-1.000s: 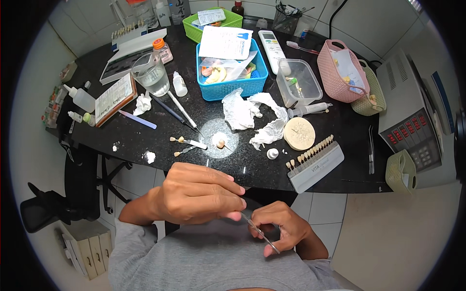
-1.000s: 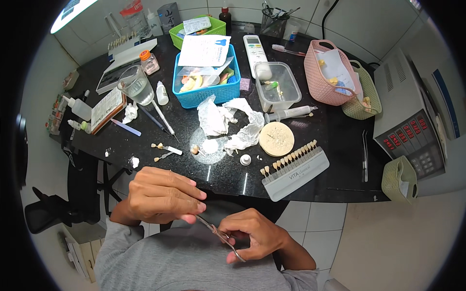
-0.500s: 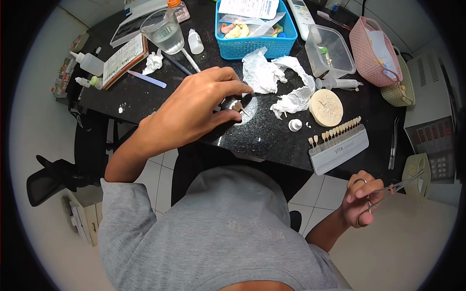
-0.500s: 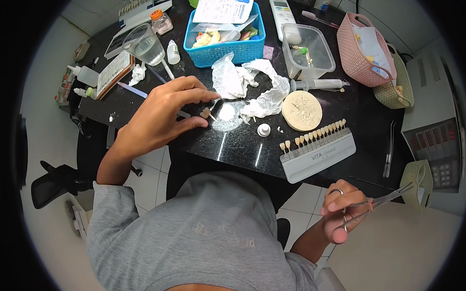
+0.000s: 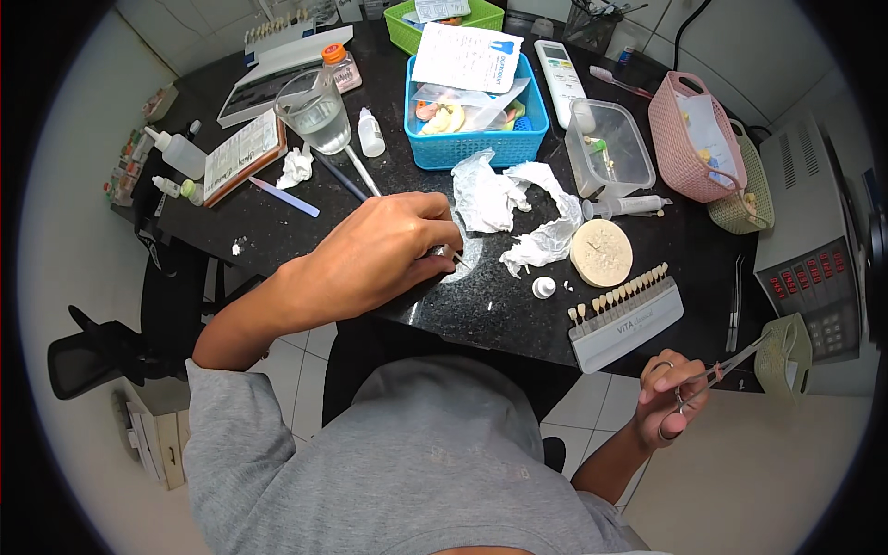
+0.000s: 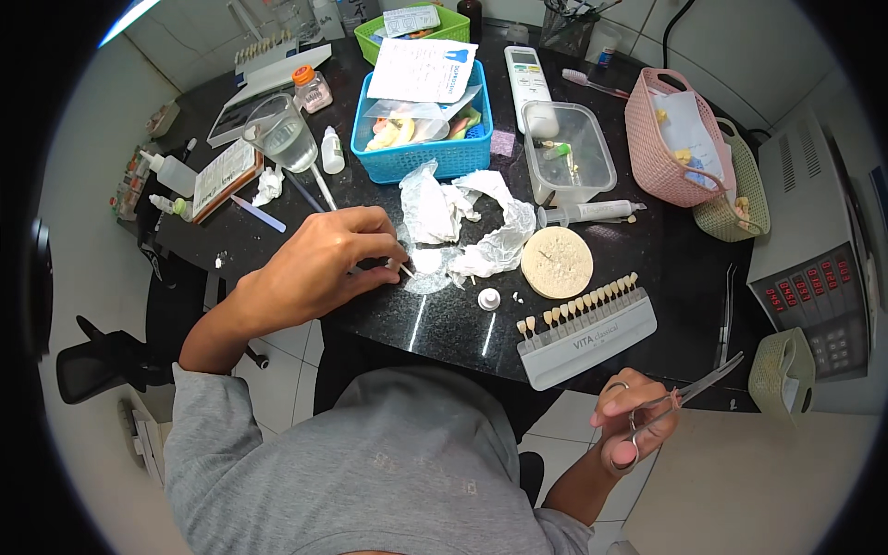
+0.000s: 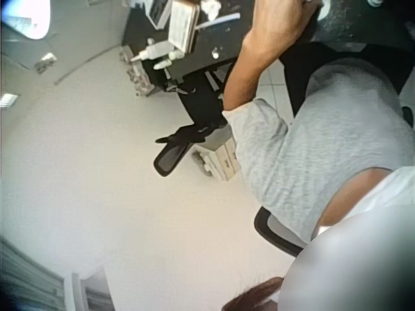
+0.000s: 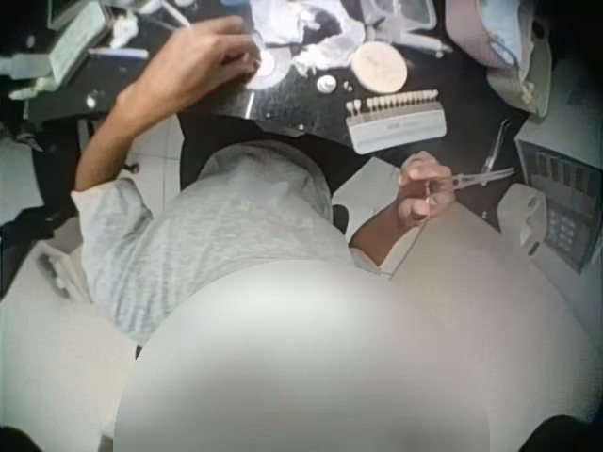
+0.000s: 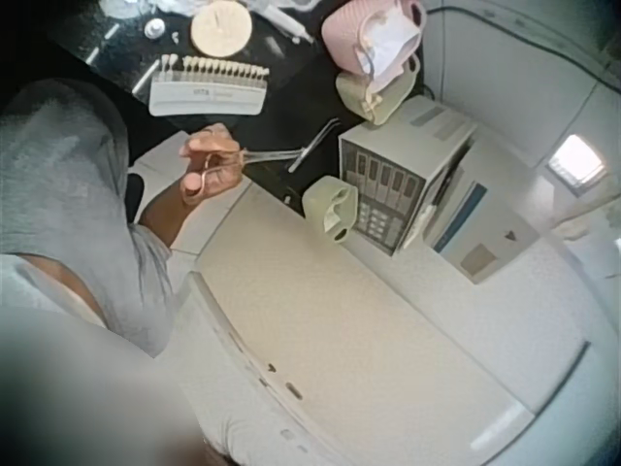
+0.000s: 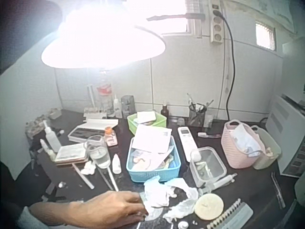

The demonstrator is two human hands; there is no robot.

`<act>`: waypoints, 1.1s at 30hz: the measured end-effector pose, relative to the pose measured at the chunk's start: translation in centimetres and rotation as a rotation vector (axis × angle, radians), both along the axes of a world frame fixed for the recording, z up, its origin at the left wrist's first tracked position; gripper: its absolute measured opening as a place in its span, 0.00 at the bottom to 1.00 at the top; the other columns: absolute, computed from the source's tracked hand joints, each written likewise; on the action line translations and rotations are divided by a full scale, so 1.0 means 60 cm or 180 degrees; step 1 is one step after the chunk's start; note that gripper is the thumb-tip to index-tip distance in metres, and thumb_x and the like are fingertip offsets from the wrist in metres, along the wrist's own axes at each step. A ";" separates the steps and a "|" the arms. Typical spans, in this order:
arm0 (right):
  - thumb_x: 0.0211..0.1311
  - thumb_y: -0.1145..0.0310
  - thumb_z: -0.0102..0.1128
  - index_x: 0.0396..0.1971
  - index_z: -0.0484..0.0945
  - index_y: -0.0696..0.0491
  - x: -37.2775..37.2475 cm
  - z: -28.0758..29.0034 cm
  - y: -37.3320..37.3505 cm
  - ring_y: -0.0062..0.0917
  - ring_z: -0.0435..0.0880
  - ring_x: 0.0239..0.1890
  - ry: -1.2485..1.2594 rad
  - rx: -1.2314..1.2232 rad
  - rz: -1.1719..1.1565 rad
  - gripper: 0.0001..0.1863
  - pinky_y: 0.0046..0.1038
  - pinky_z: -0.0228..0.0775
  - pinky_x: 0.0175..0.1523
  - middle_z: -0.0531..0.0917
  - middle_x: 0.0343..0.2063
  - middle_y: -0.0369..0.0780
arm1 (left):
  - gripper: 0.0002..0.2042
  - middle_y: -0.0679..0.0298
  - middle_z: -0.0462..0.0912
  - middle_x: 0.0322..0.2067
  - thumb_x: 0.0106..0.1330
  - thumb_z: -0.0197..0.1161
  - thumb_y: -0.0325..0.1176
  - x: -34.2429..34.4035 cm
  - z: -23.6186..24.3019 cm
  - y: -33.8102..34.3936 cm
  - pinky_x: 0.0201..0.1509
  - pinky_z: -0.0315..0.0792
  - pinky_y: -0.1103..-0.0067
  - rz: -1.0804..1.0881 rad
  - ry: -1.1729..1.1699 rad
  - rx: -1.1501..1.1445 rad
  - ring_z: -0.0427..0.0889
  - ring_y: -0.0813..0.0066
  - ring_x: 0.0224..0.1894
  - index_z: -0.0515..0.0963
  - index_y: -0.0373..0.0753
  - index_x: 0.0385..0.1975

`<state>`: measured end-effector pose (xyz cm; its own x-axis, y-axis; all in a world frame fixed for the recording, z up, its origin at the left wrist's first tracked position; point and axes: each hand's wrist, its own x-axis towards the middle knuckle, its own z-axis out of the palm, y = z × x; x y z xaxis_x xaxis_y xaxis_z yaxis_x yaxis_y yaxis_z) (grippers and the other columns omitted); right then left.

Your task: Applying stain and glaze to dental crowns and prosthetic components on a laboratory bench.

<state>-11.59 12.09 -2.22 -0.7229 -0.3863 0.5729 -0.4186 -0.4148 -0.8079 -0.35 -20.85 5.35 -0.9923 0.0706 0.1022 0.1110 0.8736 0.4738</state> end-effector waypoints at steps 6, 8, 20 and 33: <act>0.47 0.36 0.64 0.24 0.72 0.60 0.001 0.002 -0.002 0.18 0.71 0.13 0.0020 0.0008 0.0049 0.35 0.16 0.57 0.17 0.73 0.15 0.36 | 0.08 0.60 0.78 0.30 0.53 0.67 0.26 -0.007 -0.001 -0.003 0.37 0.76 0.73 -0.0059 0.0175 -0.0124 0.80 0.64 0.33 0.81 0.35 0.33; 0.47 0.37 0.65 0.24 0.72 0.60 0.002 0.000 -0.001 0.18 0.71 0.14 0.0004 0.0004 0.0008 0.35 0.16 0.58 0.17 0.73 0.16 0.37 | 0.08 0.60 0.79 0.31 0.53 0.67 0.26 -0.010 -0.005 -0.002 0.37 0.75 0.72 -0.0099 0.0257 -0.0102 0.80 0.63 0.33 0.81 0.35 0.33; 0.47 0.39 0.68 0.25 0.77 0.59 0.000 0.014 0.000 0.17 0.74 0.13 -0.0103 0.0129 -0.0017 0.32 0.16 0.58 0.17 0.77 0.13 0.36 | 0.12 0.58 0.79 0.33 0.49 0.69 0.25 -0.023 0.009 0.002 0.39 0.74 0.70 0.0358 0.0404 -0.0599 0.80 0.58 0.36 0.79 0.36 0.35; 0.50 0.42 0.67 0.33 0.75 0.61 -0.055 0.039 -0.002 0.16 0.75 0.20 0.0030 0.0088 -0.1266 0.32 0.14 0.62 0.23 0.76 0.19 0.36 | 0.09 0.58 0.79 0.27 0.55 0.66 0.25 -0.149 0.122 0.065 0.31 0.73 0.72 -0.0474 0.1173 -0.0723 0.80 0.64 0.28 0.79 0.34 0.36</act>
<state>-14.87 11.95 0.11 -0.8139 -0.0926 0.5736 -0.5497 -0.1969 -0.8118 -9.27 -16.95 12.67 -0.8699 0.2712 0.4120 0.3685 0.9126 0.1773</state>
